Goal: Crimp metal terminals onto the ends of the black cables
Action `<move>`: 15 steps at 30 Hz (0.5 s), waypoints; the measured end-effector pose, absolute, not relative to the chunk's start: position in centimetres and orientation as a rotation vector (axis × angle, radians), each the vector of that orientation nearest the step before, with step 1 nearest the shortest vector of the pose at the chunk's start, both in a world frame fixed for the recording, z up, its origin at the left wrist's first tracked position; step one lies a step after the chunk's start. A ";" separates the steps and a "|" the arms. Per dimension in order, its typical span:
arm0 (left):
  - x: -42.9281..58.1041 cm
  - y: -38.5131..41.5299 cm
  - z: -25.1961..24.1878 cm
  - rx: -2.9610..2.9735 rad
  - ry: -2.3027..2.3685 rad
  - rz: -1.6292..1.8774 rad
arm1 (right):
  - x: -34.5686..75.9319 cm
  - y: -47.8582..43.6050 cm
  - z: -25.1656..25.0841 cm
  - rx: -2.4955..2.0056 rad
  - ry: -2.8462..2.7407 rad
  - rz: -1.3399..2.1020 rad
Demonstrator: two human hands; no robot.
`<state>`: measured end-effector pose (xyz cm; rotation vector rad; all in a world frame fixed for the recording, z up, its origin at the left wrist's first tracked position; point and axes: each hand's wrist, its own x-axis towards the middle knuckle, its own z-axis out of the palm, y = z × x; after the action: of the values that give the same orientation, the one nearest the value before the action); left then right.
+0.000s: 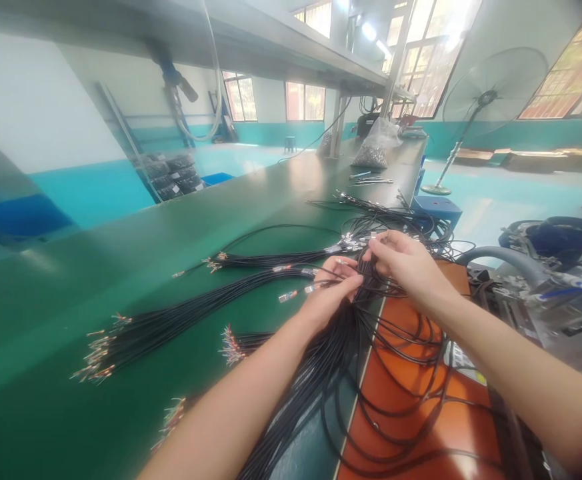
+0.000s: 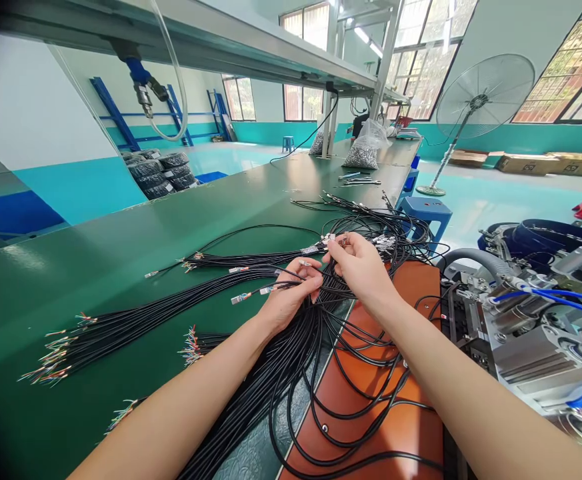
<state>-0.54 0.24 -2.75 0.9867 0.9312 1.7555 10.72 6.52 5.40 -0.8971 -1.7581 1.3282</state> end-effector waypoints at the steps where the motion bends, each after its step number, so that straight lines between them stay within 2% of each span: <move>1: -0.5 0.3 -2.8 0.983 0.929 1.751 | 10.8 6.5 5.5 -0.897 -1.770 1.302; 15: -0.8 0.5 -2.4 0.907 0.848 1.747 | 10.5 6.4 5.0 -0.977 -1.860 1.367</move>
<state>-0.82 0.46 -2.43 0.9074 0.8478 1.7468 10.48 6.41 4.98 -0.9769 -1.8601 1.3673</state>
